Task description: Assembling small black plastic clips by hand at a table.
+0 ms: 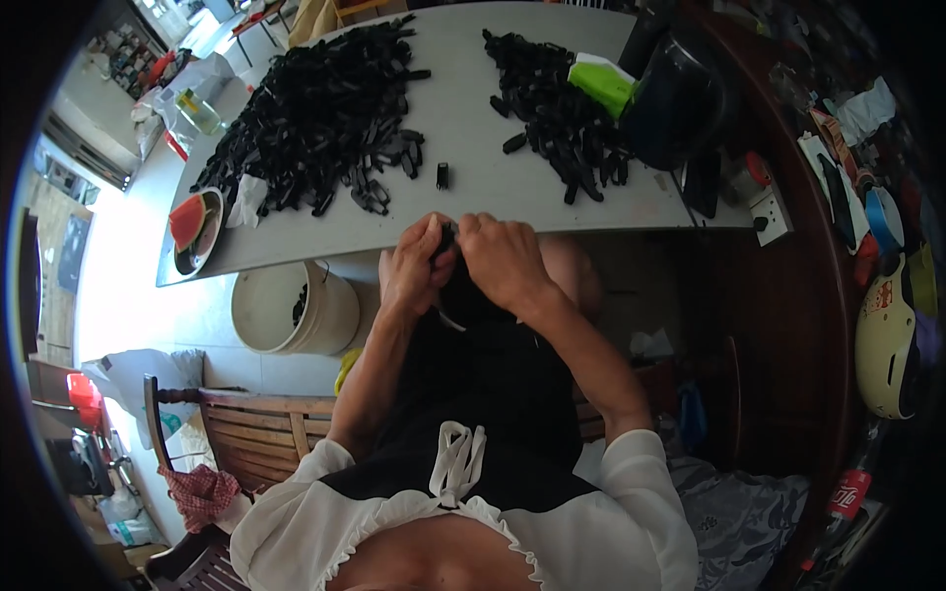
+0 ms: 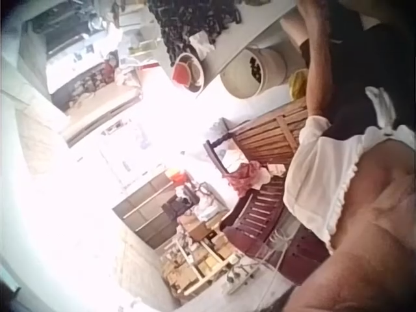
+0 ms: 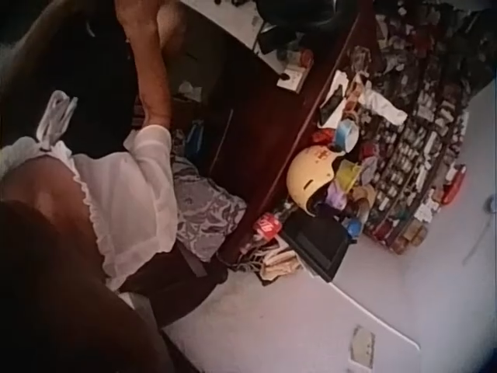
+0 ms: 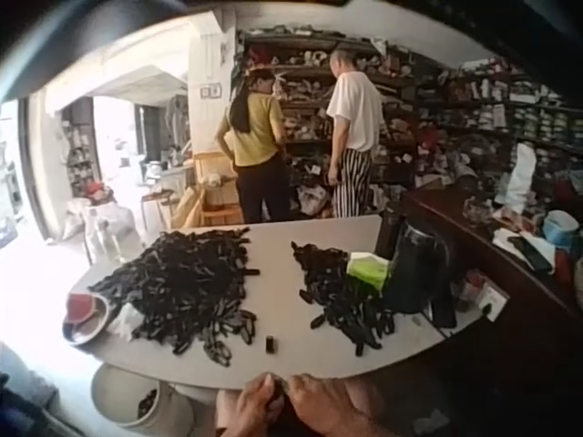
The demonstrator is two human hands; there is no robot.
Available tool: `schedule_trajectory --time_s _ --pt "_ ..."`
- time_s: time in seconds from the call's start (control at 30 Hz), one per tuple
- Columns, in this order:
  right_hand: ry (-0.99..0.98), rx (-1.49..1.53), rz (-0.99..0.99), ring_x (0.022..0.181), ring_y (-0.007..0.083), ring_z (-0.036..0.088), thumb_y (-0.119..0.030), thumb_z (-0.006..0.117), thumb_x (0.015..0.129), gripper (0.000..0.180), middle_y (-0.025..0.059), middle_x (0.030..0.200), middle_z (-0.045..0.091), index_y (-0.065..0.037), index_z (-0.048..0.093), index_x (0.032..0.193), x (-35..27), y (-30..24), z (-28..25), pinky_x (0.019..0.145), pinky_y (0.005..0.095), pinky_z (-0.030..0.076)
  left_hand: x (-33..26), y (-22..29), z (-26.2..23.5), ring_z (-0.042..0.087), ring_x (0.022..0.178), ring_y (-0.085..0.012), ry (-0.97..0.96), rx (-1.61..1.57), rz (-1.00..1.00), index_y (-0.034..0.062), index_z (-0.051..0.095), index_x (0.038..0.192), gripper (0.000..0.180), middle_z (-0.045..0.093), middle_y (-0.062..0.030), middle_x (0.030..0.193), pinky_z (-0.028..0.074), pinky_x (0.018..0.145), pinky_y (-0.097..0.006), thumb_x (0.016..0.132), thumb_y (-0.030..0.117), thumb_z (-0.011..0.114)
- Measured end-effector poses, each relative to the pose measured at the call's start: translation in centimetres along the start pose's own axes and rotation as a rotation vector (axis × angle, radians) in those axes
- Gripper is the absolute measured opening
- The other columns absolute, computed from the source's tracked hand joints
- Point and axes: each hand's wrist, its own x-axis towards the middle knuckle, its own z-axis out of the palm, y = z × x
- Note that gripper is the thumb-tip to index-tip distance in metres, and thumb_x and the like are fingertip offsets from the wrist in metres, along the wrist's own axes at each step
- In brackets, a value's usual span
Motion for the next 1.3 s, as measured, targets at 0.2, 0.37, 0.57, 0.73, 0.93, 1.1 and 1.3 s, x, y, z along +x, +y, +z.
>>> schedule_trajectory --time_s 0.2,0.37,0.57,0.73,0.93,1.1,1.3 --pt "0.011 -0.019 -0.154 0.054 0.0272 0.06 -0.002 0.052 0.077 0.005 0.0144 0.067 0.056 0.0 0.049 0.074 -1.0 0.0 0.9 0.047 0.0349 0.048 -0.2 -0.8 -0.1 0.028 0.043 -0.0033 0.037 0.065 -0.003 0.0112 0.048 0.08 0.025 0.037 0.0046 0.057 0.02 0.036 -0.017 0.097 0.029 0.041" --pt "0.167 0.467 -0.068 0.062 0.0216 0.059 -0.012 0.061 0.08 0.016 0.0112 0.07 0.057 0.002 0.054 0.082 -1.9 0.2 1.3 0.051 0.029 0.048 1.3 -3.1 -1.2 0.029 0.046 -0.0029 0.023 -0.03 0.151 0.0098 0.05 0.082 0.024 0.035 0.0061 0.056 0.022 0.039 -0.017 0.097 0.026 0.04" --pt "-0.093 1.584 0.267 0.075 0.0108 0.052 -0.027 0.063 0.086 0.05 0.0057 0.093 0.052 -0.002 0.043 0.125 -3.3 1.3 3.4 0.053 0.0219 0.045 1.1 -3.1 -0.3 0.047 0.073 -0.0091 -0.12 -0.122 0.222 0.0046 0.06 0.098 0.021 0.048 -0.0014 0.111 0.039 0.066 -0.021 0.094 0.022 0.05" --pt "-0.216 1.299 0.365 0.062 0.0138 0.055 -0.026 0.064 0.085 0.034 0.0015 0.07 0.053 0.001 0.057 0.105 -4.2 3.0 3.9 0.051 0.0264 0.045 1.5 -3.4 -1.5 0.053 0.082 -0.0102 -0.311 -0.179 0.05 0.005 0.061 0.099 0.019 0.058 -0.0021 0.098 0.042 0.072 -0.022 0.092 0.021 0.053" --pt "-0.276 0.212 0.216 0.073 0.0334 0.06 -0.025 0.067 0.079 0.03 0.0167 0.081 0.061 0.002 0.058 0.089 -6.0 3.9 7.7 0.061 0.0397 0.047 6.5 -1.0 -4.3 0.056 0.08 -0.0156 0.136 0.752 0.332 0.0045 0.059 0.102 0.018 0.058 -0.0059 0.087 0.045 0.069 -0.031 0.089 0.016 0.054" --pt "-0.076 0.337 0.196 0.074 0.0364 0.06 -0.015 0.058 0.083 0.015 0.0177 0.086 0.06 -0.001 0.057 0.091 -1.0 5.9 5.2 0.063 0.0435 0.048 10.5 -1.9 -2.5 0.057 0.082 -0.0332 0.421 1.451 0.593 0.0082 0.054 0.106 0.026 0.053 -0.0137 0.091 0.045 0.066 -0.043 0.084 0.021 0.06" --pt "0.154 -0.053 0.194 0.075 0.0387 0.059 0.002 0.053 0.077 0.008 0.0207 0.088 0.057 0.0 0.055 0.085 7.9 11.8 6.3 0.063 0.0442 0.048 13.0 -3.9 -4.9 0.057 0.076 -0.03 0.311 1.414 0.69 0.0076 0.053 0.106 0.025 0.055 -0.0136 0.084 0.046 0.064 -0.041 0.082 0.012 0.06"
